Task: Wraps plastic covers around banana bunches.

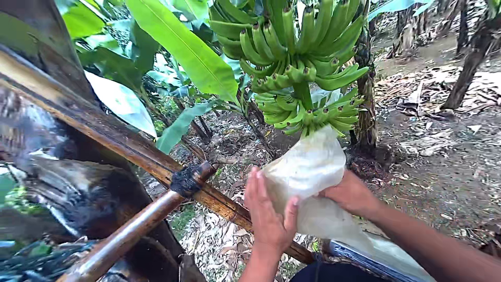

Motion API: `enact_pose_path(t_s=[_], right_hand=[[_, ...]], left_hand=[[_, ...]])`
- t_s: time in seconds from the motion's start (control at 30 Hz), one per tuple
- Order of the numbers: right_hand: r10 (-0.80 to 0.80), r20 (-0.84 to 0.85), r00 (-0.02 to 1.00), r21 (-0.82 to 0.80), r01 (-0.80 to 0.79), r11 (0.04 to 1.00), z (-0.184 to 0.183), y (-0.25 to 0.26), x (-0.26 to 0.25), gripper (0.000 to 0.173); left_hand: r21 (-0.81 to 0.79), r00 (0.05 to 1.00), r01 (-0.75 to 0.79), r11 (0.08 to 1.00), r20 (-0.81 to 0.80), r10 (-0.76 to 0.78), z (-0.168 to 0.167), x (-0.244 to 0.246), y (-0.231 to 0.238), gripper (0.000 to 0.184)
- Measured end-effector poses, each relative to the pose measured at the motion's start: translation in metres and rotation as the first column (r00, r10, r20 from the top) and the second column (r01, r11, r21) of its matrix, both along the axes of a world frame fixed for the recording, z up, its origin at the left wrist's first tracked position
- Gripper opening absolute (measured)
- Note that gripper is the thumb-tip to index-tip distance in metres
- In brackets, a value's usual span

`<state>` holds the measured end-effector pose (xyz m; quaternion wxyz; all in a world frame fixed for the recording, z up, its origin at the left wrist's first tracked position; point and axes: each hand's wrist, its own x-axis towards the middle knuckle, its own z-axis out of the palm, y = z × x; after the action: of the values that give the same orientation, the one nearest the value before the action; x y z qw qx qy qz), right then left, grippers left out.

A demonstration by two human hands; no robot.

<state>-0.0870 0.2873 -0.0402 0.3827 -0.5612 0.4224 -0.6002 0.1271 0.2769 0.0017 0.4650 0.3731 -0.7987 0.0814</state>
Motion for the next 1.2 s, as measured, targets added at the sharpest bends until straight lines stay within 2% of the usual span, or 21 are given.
enact_pose_path(t_s=[0.07,0.1,0.17,0.27,0.3,0.33,0.37,0.4,0.43,0.47,0.5,0.53,0.6,0.63,0.67,0.77,0.87,0.93,1.0,1.1,1.2], right_hand=[[0.033,-0.219,0.975,-0.009,-0.036,0.999,-0.001,0.007,0.019,0.062],[0.090,-0.339,0.936,0.024,-0.087,0.996,-0.002,0.004,0.021,0.066],[0.209,-0.449,0.869,0.157,-0.154,0.976,-0.009,-0.008,0.000,0.076],[0.024,-0.526,0.850,0.107,0.038,0.994,0.002,-0.021,-0.079,0.047],[-0.037,-0.589,0.807,0.059,0.088,0.994,0.017,-0.023,-0.103,0.040],[-0.055,-0.677,0.734,0.021,0.094,0.995,0.034,-0.022,-0.121,0.038],[-0.026,-0.782,0.623,0.017,0.063,0.998,0.052,-0.020,-0.131,0.037],[0.031,-0.871,0.490,0.040,0.007,0.999,0.070,-0.015,-0.132,0.038],[0.087,-0.925,0.369,0.067,-0.068,0.995,0.085,-0.009,-0.126,0.038],[0.141,-0.952,0.271,0.102,-0.152,0.983,0.097,-0.003,-0.117,0.036],[0.181,-0.964,0.193,0.135,-0.227,0.964,0.105,0.003,-0.107,0.033],[0.207,-0.970,0.128,0.166,-0.275,0.947,0.111,0.010,-0.101,0.030],[0.204,-0.978,0.050,0.185,-0.256,0.949,0.119,0.025,-0.108,0.021],[0.155,-0.987,0.048,0.143,-0.189,0.971,0.117,0.030,-0.123,0.015],[0.073,-0.996,0.044,0.069,-0.093,0.993,0.111,0.033,-0.145,0.011],[-0.120,-0.988,0.098,-0.098,0.205,0.974,0.080,0.034,-0.222,0.007],[-0.268,-0.876,0.401,-0.134,0.331,0.934,0.048,0.026,-0.270,0.013],[-0.327,-0.674,0.662,-0.102,0.355,0.929,0.036,0.016,-0.267,0.014],[-0.305,-0.474,0.826,-0.056,0.318,0.947,0.034,0.000,-0.254,0.019],[-0.314,-0.522,0.793,-0.120,0.297,0.947,0.036,-0.046,-0.256,0.011],[-0.263,-0.677,0.687,-0.034,0.328,0.944,0.047,-0.103,-0.262,0.032]], left_hand=[[0.320,0.990,0.008,0.947,0.132,-0.053,-0.004,-0.012,0.012,0.087],[0.476,0.986,-0.004,0.879,0.150,-0.077,-0.011,-0.016,0.011,0.076],[0.620,0.991,-0.076,0.781,0.131,-0.008,-0.028,-0.016,0.000,0.046],[0.808,0.979,-0.195,0.556,0.195,0.060,-0.041,0.005,-0.017,0.047],[0.797,0.983,-0.182,0.576,0.170,0.074,-0.045,0.009,-0.015,0.041],[0.739,0.990,-0.139,0.659,0.124,0.070,-0.042,0.008,-0.006,0.037],[0.622,0.997,-0.061,0.780,0.067,0.024,-0.035,0.003,0.006,0.049],[0.419,0.998,0.036,0.907,0.025,-0.051,-0.025,-0.007,0.015,0.065],[0.186,0.989,0.139,0.973,0.022,-0.146,-0.011,-0.020,0.020,0.075],[0.026,0.972,0.220,0.975,0.077,-0.221,0.004,-0.035,0.024,0.081],[-0.034,0.947,0.285,0.958,0.168,-0.275,0.015,-0.050,0.027,0.084],[-0.003,0.913,0.311,0.950,0.281,-0.297,0.018,-0.063,0.026,0.082],[0.229,0.832,0.227,0.947,0.460,-0.311,0.013,-0.075,0.010,0.048],[0.328,0.817,0.169,0.929,0.480,-0.318,0.008,-0.075,-0.002,0.028],[0.403,0.818,0.123,0.907,0.477,-0.322,0.004,-0.073,-0.010,0.023],[0.553,0.836,0.010,0.833,0.453,-0.311,0.015,-0.065,-0.020,0.031],[0.588,0.867,-0.063,0.806,0.433,-0.248,0.034,-0.066,-0.031,0.032],[0.560,0.896,-0.105,0.822,0.413,-0.167,0.045,-0.069,-0.046,0.025],[0.497,0.933,-0.116,0.860,0.352,-0.078,0.054,-0.071,-0.067,0.016],[0.417,0.972,-0.112,0.902,0.235,0.012,0.060,-0.072,-0.103,0.009],[0.500,0.986,-0.113,0.858,0.162,0.036,0.060,-0.077,-0.124,0.019]])
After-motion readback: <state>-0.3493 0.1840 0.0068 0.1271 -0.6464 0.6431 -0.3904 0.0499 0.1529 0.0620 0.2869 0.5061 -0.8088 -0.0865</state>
